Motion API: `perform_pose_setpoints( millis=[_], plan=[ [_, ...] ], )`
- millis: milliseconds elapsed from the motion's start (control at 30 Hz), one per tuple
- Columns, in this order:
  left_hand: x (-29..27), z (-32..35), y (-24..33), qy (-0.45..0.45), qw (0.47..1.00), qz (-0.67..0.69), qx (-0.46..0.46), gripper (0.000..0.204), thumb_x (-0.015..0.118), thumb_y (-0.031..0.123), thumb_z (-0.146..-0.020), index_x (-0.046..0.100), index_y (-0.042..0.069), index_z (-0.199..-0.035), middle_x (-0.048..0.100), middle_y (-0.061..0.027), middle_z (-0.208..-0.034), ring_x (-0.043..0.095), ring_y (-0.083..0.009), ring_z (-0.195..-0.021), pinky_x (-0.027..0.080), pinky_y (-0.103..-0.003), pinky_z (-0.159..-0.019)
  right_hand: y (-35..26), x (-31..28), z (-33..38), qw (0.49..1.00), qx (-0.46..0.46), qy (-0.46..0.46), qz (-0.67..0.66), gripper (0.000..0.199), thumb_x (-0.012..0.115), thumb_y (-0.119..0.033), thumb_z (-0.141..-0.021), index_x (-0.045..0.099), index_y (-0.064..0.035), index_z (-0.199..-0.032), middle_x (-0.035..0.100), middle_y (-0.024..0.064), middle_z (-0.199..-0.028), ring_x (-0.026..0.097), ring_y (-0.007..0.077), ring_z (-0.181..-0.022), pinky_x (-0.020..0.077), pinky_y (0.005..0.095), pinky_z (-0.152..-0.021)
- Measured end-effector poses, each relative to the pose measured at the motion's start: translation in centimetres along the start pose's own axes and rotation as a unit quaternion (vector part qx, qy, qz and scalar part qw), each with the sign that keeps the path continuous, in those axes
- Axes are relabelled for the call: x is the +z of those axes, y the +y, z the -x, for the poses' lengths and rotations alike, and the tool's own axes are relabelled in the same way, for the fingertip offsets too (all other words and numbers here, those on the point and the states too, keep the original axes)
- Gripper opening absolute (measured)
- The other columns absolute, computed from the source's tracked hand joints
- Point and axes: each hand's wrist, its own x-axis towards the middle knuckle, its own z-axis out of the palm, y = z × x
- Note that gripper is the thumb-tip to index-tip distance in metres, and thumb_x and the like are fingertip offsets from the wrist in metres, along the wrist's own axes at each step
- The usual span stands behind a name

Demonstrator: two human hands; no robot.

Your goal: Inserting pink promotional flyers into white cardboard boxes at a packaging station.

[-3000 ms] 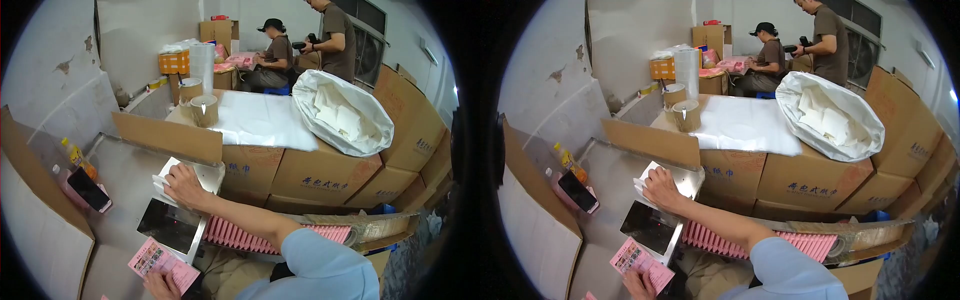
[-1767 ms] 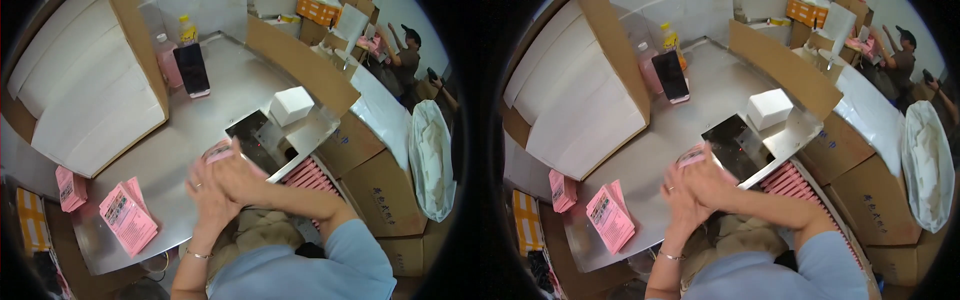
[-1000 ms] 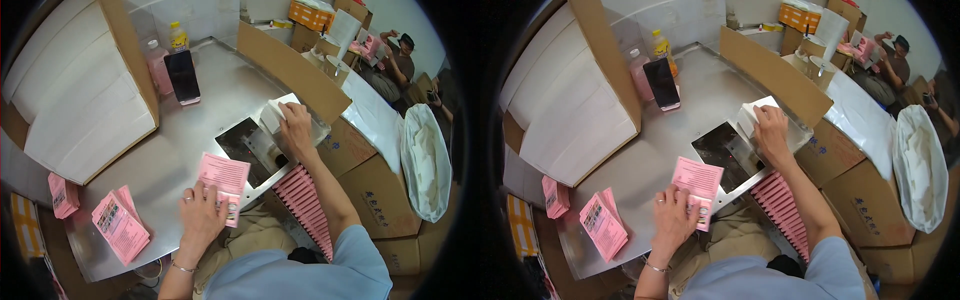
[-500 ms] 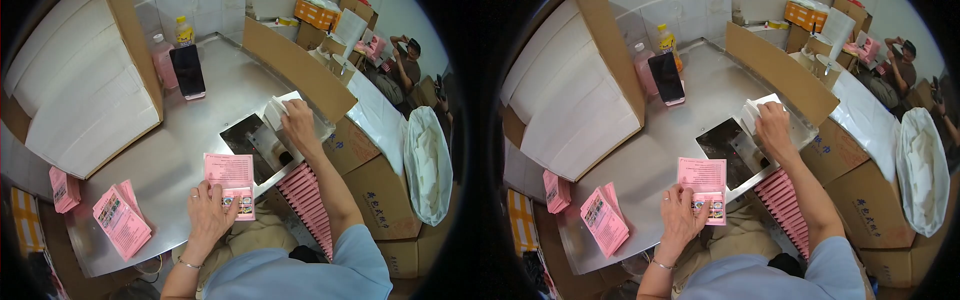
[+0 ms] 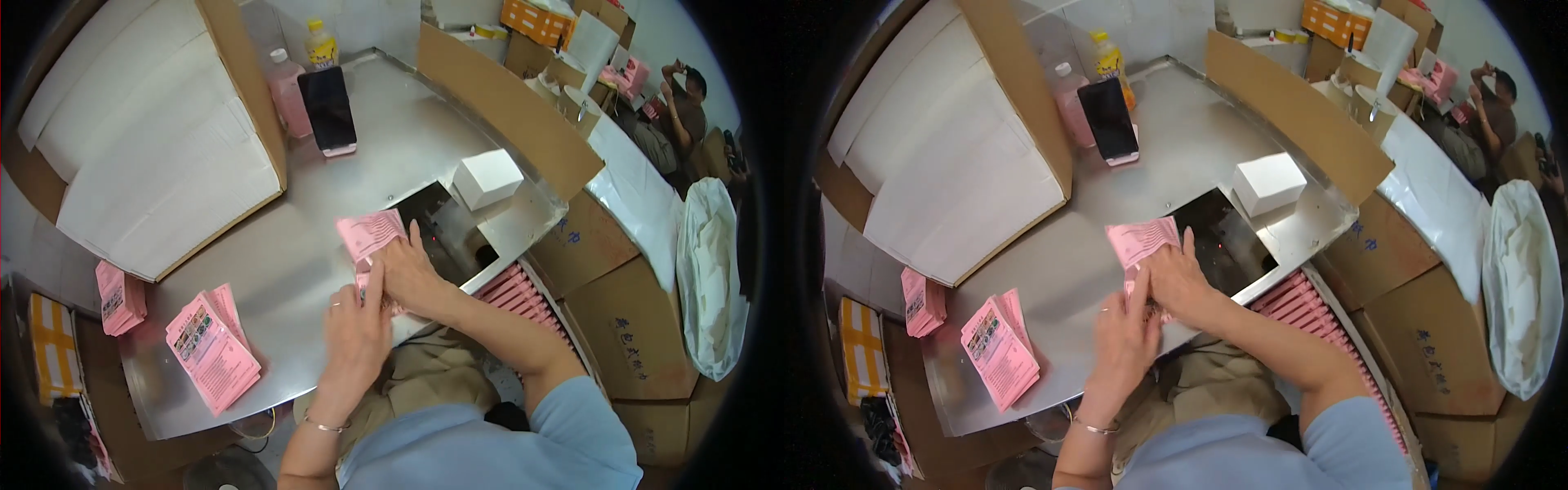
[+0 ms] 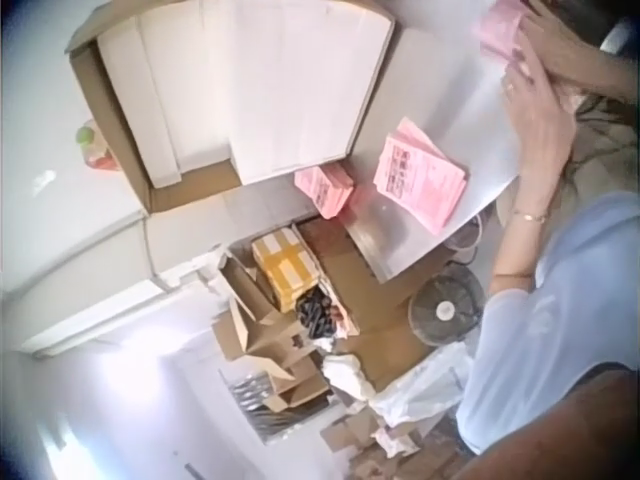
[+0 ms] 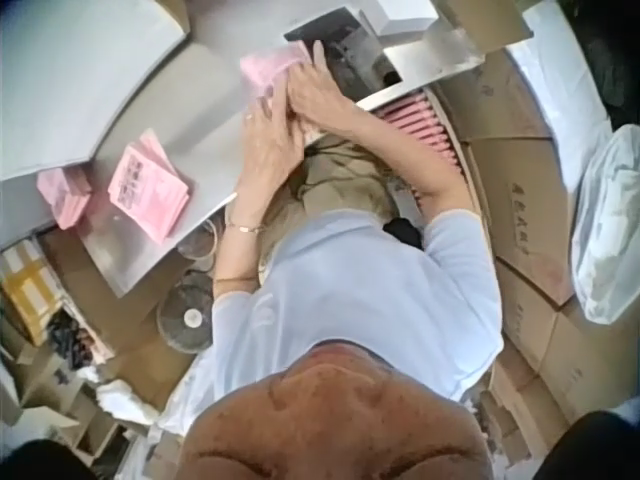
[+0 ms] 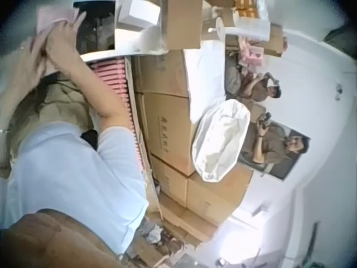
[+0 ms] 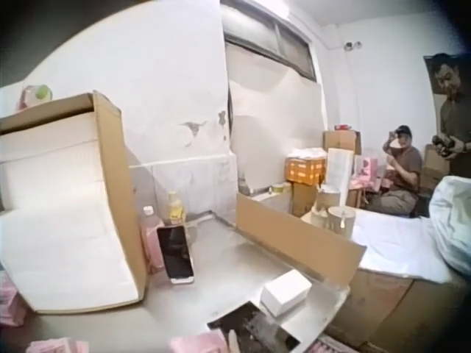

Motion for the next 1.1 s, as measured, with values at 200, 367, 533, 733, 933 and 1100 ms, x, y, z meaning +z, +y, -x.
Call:
perform_pose_setpoints(
  millis=[200, 367, 533, 733, 933, 1100],
  plan=[
    [-6.7, 5.0, -3.2, 0.016, 1.0, 0.001, -0.014, 0.034, 0.067, 0.0, -0.076, 0.064, 0.009, -0.108, 0.059, -0.0159, -0.106, 0.057, -0.0351, -0.103, 0.047, -0.047, -0.083, 7.9, -1.1, 3.6, 0.969, 0.212, -0.059, -0.111, 0.02, 0.061, -0.013, -0.085, 0.063, 0.0009, -0.099, 0.068, 0.0239, -0.084, 0.068, 0.04, -0.079, 0.0534, 0.0491, -0.074],
    [-11.4, 9.1, -9.0, 0.211, 0.952, -0.166, -0.146, 0.027, 0.058, 0.005, -0.074, 0.056, 0.004, -0.101, 0.057, -0.0179, -0.111, 0.052, -0.0399, -0.111, 0.036, -0.054, -0.101, 6.6, -8.5, 2.3, 0.948, 0.116, 0.294, 0.045, 0.019, 0.065, -0.023, -0.086, 0.067, -0.0042, -0.086, 0.065, 0.0141, -0.079, 0.064, 0.0322, -0.076, 0.0484, 0.0445, -0.066],
    [-11.9, 11.8, -13.8, 0.0, 0.921, -0.278, -0.274, 0.035, 0.055, 0.001, -0.078, 0.053, 0.003, -0.112, 0.055, -0.0193, -0.106, 0.048, -0.0391, -0.113, 0.028, -0.059, -0.107, 12.8, -6.3, 2.9, 0.93, 0.193, 0.268, 0.162, 0.018, 0.065, -0.022, -0.088, 0.068, -0.0049, -0.084, 0.06, 0.0111, -0.088, 0.055, 0.0277, -0.093, 0.0414, 0.0423, -0.077],
    [-9.4, 6.7, -9.2, 0.207, 0.972, -0.012, -0.11, 0.036, 0.048, 0.0, -0.094, 0.051, -0.001, -0.13, 0.057, -0.0168, -0.11, 0.054, -0.0316, -0.102, 0.045, -0.042, -0.091, 13.7, -6.2, 3.0, 0.929, 0.219, 0.281, 0.095, 0.013, 0.064, -0.017, -0.087, 0.07, -0.006, -0.083, 0.058, 0.0098, -0.09, 0.055, 0.0283, -0.092, 0.0426, 0.0445, -0.077],
    [2.4, 0.5, -2.3, 0.023, 0.993, -0.008, 0.12, 0.042, 0.061, -0.003, -0.077, 0.059, 0.004, -0.119, 0.056, -0.0171, -0.106, 0.053, -0.0388, -0.102, 0.041, -0.054, -0.1, 13.4, -6.3, 4.2, 0.937, 0.19, 0.284, 0.074, 0.046, 0.06, 0.003, -0.077, 0.06, -0.0001, -0.124, 0.061, 0.0172, -0.118, 0.054, 0.0355, -0.114, 0.0461, 0.0455, -0.091],
    [0.2, 0.8, -2.8, -0.007, 0.995, 0.063, 0.078, 0.056, 0.073, 0.019, -0.072, 0.061, 0.006, -0.126, 0.049, -0.0253, -0.136, 0.047, -0.0428, -0.124, 0.032, -0.059, -0.109, -3.9, -6.5, 5.2, 0.977, -0.136, -0.003, -0.165, 0.045, 0.06, -0.01, -0.083, 0.059, 0.0031, -0.126, 0.057, 0.026, -0.124, 0.053, 0.0483, -0.12, 0.0369, 0.0657, -0.107]
  ],
)
